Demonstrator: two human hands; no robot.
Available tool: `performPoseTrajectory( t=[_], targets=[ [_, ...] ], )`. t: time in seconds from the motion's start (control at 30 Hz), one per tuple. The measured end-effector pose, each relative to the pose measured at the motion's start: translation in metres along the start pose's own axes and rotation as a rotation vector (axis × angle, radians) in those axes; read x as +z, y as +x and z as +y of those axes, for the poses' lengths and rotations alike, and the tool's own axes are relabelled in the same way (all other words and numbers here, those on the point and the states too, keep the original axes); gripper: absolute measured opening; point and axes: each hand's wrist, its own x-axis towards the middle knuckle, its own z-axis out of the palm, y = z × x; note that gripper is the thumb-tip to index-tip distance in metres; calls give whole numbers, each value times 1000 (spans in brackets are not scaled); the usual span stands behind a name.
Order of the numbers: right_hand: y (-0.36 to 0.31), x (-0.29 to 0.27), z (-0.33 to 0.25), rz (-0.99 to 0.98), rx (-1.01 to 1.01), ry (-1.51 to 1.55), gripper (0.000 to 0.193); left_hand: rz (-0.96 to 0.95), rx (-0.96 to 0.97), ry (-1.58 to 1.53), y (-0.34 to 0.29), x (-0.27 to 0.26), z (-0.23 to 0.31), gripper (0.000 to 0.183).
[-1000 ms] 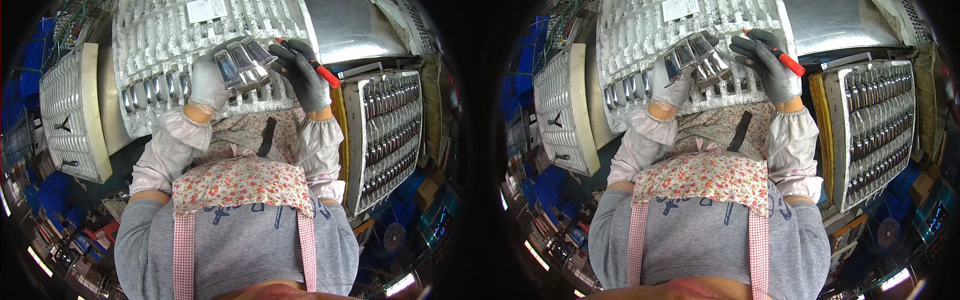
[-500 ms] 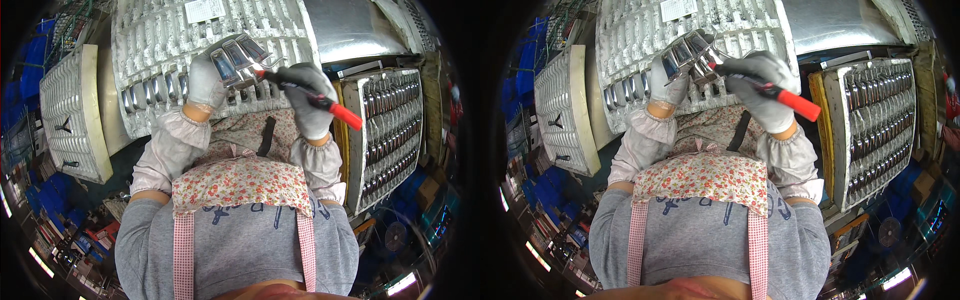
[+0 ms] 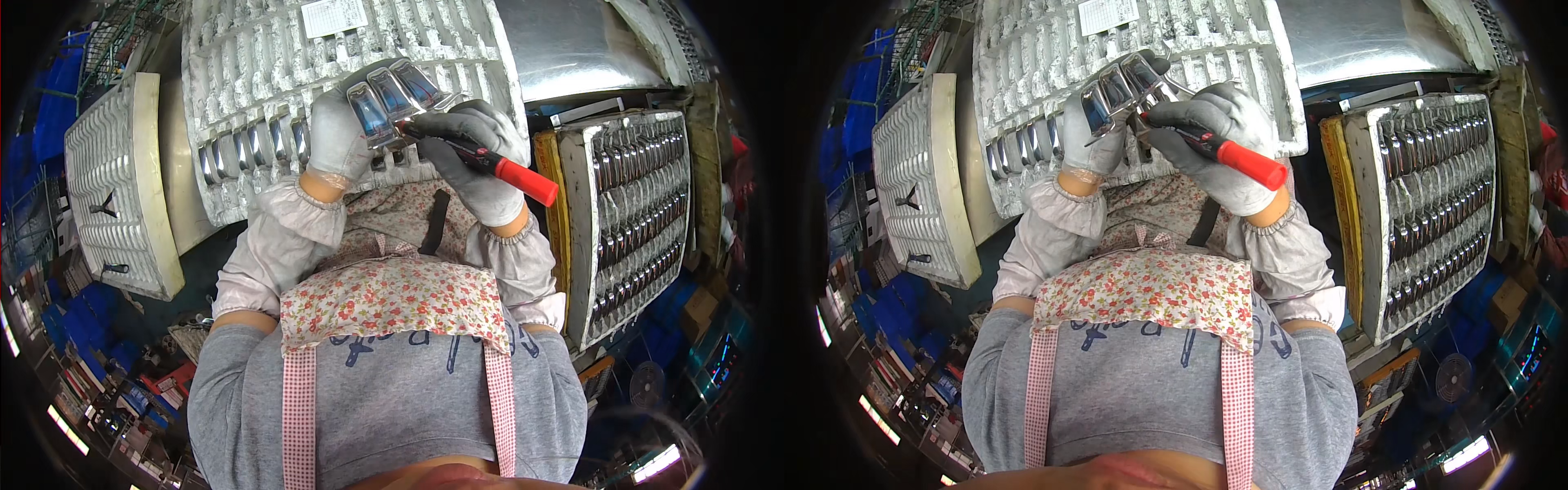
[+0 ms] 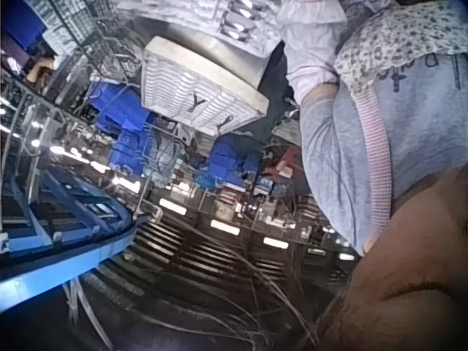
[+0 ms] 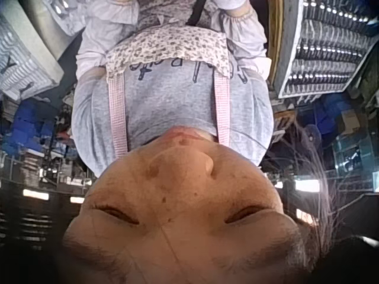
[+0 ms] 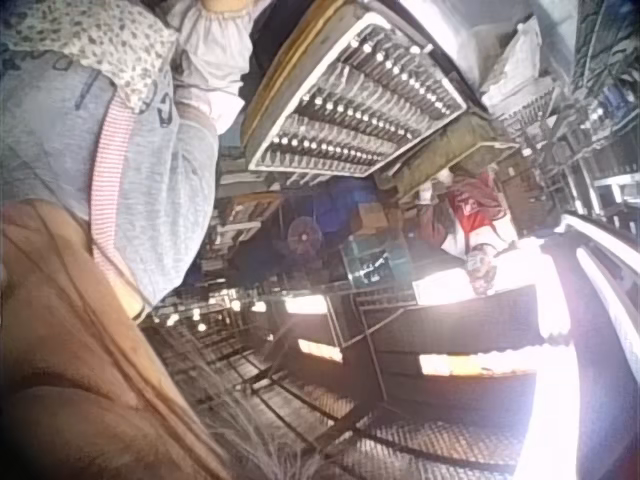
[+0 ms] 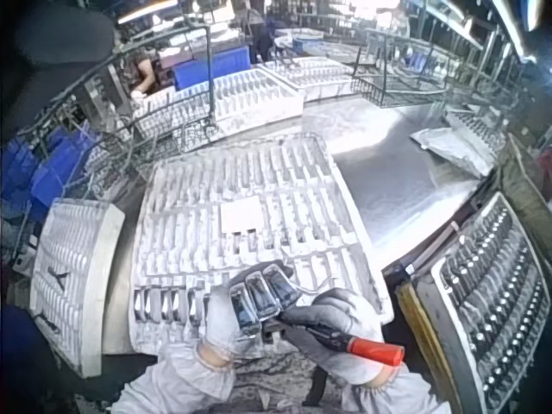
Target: The person marks defects on polished metal parts using a red marker.
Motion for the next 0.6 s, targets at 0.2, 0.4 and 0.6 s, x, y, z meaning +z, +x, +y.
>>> performPoseTrajectory(
  t=[0.2, 0.4, 0.6],
  targets=[
    [-5, -6, -1, -74, -13, -54, 14, 67, -20, 168, 0, -7, -9, 27],
    [-18, -10, -2, 186, 469, 370, 8, 11, -63, 168, 4, -36, -37, 54],
    [-7, -20, 0, 378, 615, 650, 20, 53, 14, 392, 7, -27, -13, 34]
  ],
)
